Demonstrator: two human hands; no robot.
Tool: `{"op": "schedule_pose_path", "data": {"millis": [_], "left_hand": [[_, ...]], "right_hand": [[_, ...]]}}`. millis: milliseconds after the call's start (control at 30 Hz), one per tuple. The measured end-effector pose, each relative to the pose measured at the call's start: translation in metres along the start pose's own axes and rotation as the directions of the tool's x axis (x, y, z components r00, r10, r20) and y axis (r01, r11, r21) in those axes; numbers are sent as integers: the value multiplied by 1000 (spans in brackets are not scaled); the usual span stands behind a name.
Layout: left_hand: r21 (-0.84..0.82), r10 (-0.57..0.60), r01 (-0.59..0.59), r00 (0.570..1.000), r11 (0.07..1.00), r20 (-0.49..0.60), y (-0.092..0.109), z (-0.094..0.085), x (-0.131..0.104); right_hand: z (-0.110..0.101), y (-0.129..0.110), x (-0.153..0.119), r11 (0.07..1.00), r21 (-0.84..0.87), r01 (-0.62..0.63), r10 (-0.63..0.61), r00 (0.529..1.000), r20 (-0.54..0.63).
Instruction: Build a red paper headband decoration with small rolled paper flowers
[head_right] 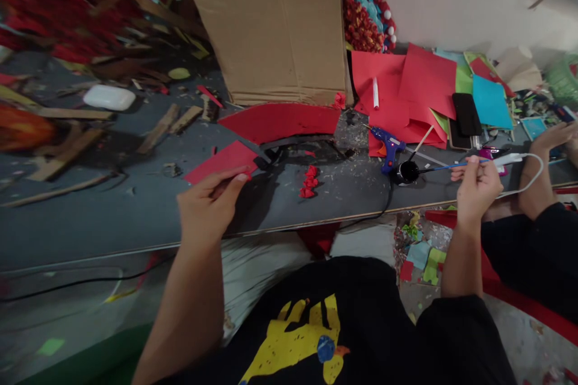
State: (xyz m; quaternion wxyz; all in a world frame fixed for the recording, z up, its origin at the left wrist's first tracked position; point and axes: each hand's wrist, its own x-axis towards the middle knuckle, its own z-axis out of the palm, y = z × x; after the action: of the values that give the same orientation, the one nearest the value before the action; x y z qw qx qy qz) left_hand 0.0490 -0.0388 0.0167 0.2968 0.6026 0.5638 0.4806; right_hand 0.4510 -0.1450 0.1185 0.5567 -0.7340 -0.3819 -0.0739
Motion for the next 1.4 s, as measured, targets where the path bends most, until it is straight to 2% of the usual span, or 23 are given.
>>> {"op": "schedule_pose_path", "data": {"millis": [300,767,1000,1167,1400], "left_hand": [[-2,17,-17,1000,1000,11,6,-1,0],[5,9,-9,1000,1000,2,0,1,0],[10,0,0,1000,1000,1,-2,0,0],[13,-3,3,1000,1000,0,0,0,0],[2,18,-18,1000,1000,-2,0,1,0]], "right_hand": [[-5,-11,5,999,-3,38,-39,997,-67],[-12,-16,8,994,84,67,-55,989,-137],[-3,-10,3,995,79,52,-47,996,-69],[0,-6,3,999,34,27,-27,999,23],[-7,-6,6,986,-31,163,-162,986,30]]}}
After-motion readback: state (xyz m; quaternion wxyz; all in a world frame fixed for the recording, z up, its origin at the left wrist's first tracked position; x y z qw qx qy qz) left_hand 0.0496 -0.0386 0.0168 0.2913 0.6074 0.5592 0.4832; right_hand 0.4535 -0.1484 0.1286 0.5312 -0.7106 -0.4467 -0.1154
